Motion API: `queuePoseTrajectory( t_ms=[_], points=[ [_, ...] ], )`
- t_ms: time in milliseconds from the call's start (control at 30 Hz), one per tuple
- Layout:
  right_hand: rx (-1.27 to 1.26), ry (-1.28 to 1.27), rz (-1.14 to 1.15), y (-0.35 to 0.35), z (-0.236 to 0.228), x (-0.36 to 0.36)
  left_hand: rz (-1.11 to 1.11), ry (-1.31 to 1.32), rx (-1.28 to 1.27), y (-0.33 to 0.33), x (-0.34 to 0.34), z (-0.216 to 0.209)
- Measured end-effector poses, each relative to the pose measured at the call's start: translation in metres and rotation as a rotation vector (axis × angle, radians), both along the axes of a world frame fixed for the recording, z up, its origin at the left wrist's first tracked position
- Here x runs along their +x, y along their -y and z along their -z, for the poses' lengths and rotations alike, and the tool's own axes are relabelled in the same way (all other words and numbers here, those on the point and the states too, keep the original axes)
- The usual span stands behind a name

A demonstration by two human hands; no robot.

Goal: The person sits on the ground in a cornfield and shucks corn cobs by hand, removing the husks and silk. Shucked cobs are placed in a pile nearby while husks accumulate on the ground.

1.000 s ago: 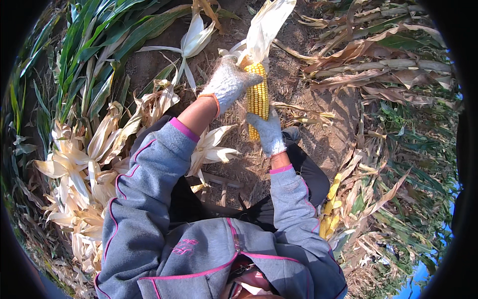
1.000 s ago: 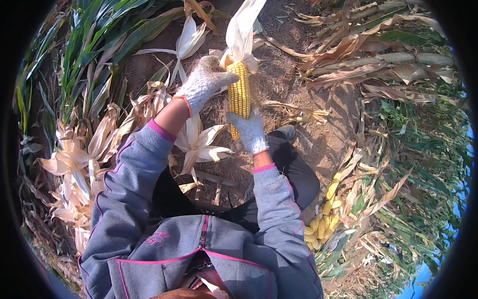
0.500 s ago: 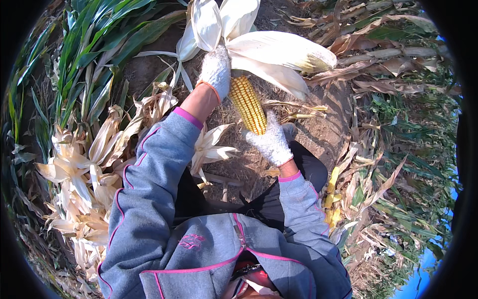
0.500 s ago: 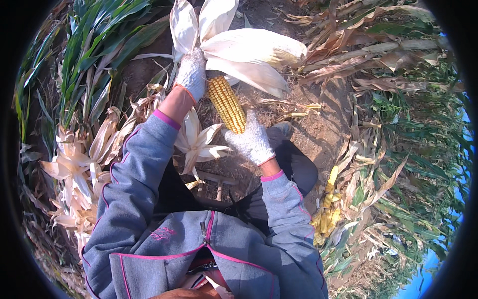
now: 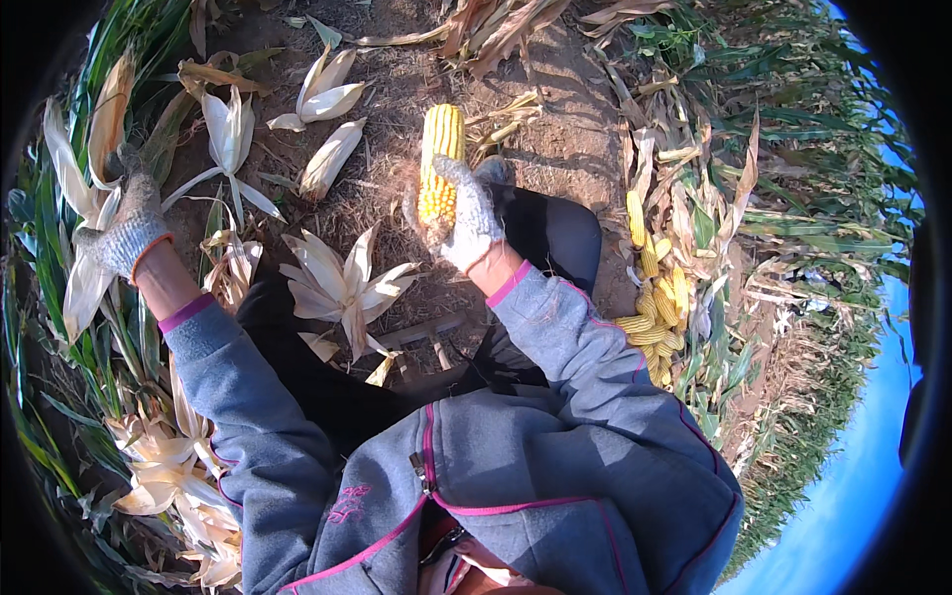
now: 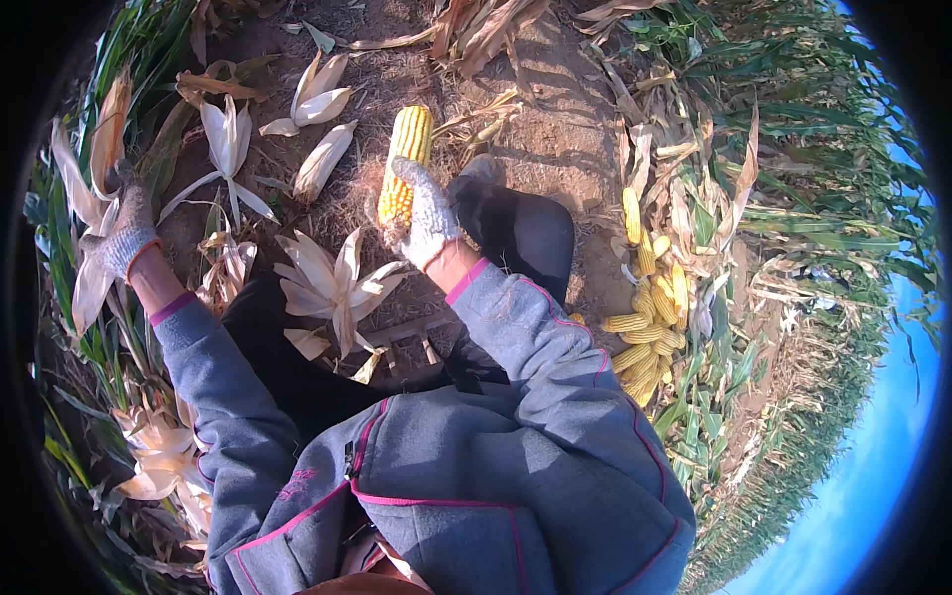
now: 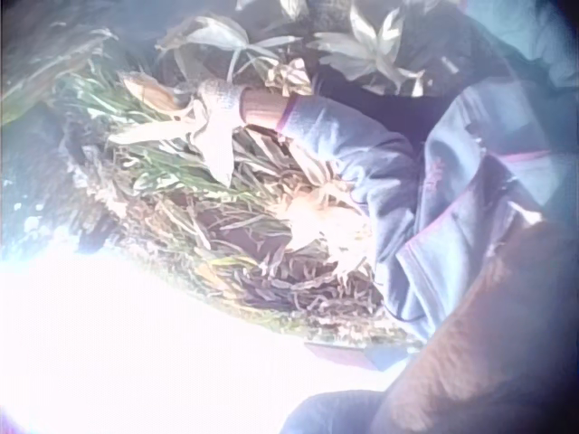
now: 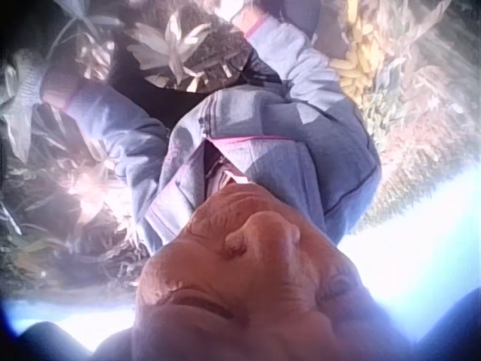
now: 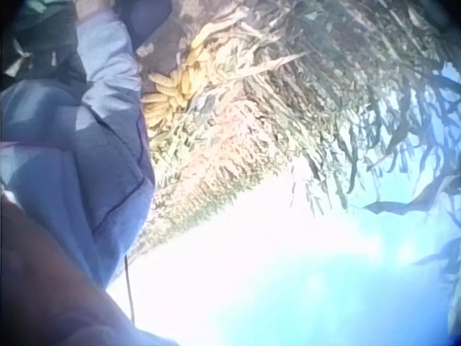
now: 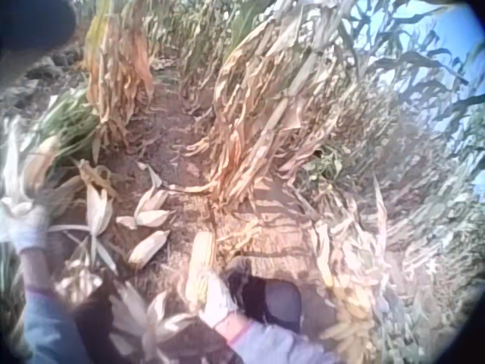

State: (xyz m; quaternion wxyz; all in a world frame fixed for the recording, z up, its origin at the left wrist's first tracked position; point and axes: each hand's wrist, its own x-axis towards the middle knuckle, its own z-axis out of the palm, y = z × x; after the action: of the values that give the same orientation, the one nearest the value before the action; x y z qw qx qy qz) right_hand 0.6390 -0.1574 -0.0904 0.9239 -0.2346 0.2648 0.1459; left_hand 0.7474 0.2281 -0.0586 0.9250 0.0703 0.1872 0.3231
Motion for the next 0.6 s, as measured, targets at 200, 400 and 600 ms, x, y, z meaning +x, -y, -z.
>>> queuePoseTrajectory(
  t_ms=[200, 400, 600],
  points=[
    [-0.251, 0.367, 0.95, 0.186, -0.097, 0.022, 0.203, 0.029, 0.094, 0.014, -0.005, 0.001],
    [-0.475, 0.262, 0.766, 0.2, -0.069, 0.05, 0.475, 0.122, -0.1, 0.044, -0.003, 0.023],
    [-0.881, 0.392, -0.332, 0.003, 0.063, 0.127, 0.516, -0.041, -0.056, 0.062, -0.005, 0.028]
  ],
)
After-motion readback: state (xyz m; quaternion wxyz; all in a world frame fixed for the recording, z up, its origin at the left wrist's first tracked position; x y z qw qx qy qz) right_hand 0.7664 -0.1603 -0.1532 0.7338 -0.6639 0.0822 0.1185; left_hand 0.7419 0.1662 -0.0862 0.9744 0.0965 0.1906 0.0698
